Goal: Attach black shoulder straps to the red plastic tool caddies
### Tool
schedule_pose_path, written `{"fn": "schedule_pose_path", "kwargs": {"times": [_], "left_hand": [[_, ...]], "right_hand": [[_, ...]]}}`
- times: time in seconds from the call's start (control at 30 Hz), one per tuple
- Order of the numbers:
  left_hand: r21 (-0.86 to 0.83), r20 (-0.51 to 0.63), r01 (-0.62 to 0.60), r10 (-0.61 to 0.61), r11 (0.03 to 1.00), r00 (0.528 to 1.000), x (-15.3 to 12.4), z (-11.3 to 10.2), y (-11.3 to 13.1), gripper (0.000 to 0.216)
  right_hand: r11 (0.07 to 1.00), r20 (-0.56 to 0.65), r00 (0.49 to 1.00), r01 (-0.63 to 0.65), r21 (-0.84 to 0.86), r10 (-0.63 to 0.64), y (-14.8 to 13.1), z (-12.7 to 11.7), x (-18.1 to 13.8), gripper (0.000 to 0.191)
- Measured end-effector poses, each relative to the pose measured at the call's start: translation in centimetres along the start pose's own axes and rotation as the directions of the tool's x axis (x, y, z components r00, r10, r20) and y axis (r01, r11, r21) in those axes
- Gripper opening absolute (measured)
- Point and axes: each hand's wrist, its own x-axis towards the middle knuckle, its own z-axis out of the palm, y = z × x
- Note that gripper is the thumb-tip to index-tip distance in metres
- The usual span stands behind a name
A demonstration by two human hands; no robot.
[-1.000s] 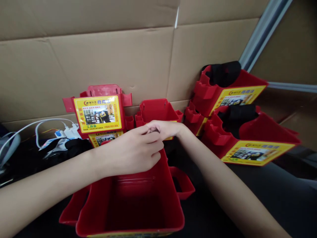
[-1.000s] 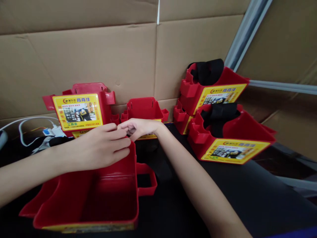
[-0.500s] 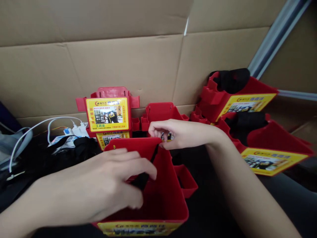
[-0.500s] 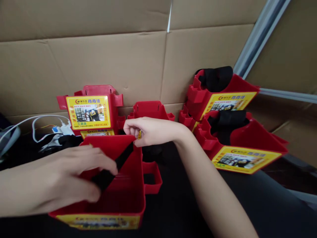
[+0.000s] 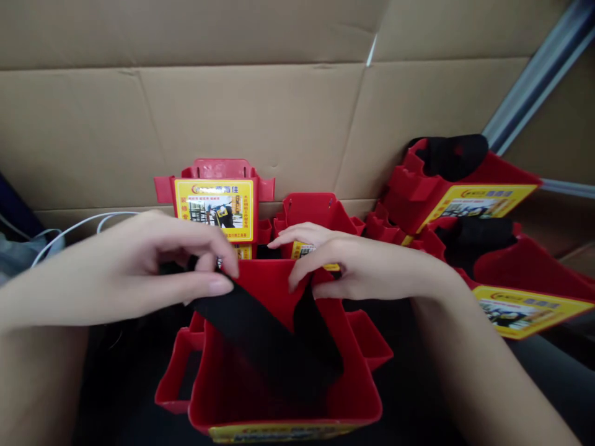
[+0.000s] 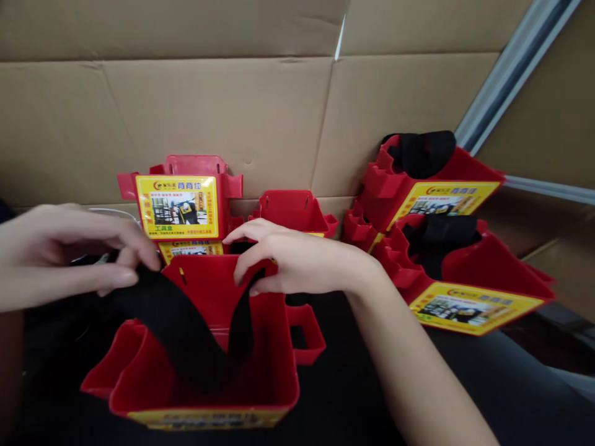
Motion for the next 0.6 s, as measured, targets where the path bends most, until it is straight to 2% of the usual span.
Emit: {"fn": "schedule_pose_path", "kwargs": {"times": [0.1, 0.2, 0.27, 0.37, 0.43, 0.47, 0.5, 0.53, 0.6], "left_hand": [[-0.066, 0.031, 0.028, -0.026, 0.997, 0.999, 2.1, 1.8, 2.0, 0.031], [0.047, 0.001, 0.09, -0.091, 0.995, 0.996, 2.9, 5.0, 2.8, 0.043], [0.142, 0.016, 0.087, -0.09, 0.986, 0.996, 3.1, 6.7, 2.7, 0.039], [0.172, 0.076, 0.031, -0.044, 0.985, 0.996, 3.4, 7.2, 2.3, 0.02], [0.067, 0.204, -0.072, 0.057, 0.995, 0.977, 3.3, 6.3, 1.9, 0.015], [-0.017, 0.291, -0.131, 0.13, 0.991, 0.948, 3.1, 5.5, 1.8, 0.015], [-0.109, 0.381, -0.187, 0.215, 0.976, 0.899, 2.8, 4.7, 1.6, 0.016], [-0.192, 0.468, -0.234, 0.299, 0.953, 0.832, 2.4, 3.8, 1.4, 0.017], [-0.338, 0.581, -0.32, 0.464, 0.885, 0.669, 1.4, 2.2, 0.8, 0.017]], "right_hand": [[0.998, -0.008, 1.0, -0.008, -0.061, 0.007, -0.5, 0.4, 0.4, 0.017], [0.997, -0.023, 0.999, 0.021, -0.076, -0.023, -0.8, 0.8, 1.0, 0.021], [0.996, -0.032, 0.999, 0.024, -0.09, -0.027, -0.9, 1.1, 1.2, 0.019], [0.995, -0.035, 0.999, 0.007, -0.095, -0.01, -0.9, 1.1, 1.3, 0.014], [0.996, -0.014, 1.0, -0.019, -0.091, 0.018, -0.6, 0.9, 1.0, 0.011], [0.995, 0.0, 0.999, -0.042, -0.095, 0.042, -0.5, 0.8, 0.8, 0.009], [0.992, 0.012, 0.997, -0.07, -0.104, 0.072, -0.3, 0.7, 0.6, 0.008], [0.988, 0.019, 0.994, -0.101, -0.115, 0.104, -0.1, 0.6, 0.4, 0.008], [0.981, 0.023, 0.989, -0.145, -0.125, 0.149, 0.3, 0.4, 0.1, 0.008]]}}
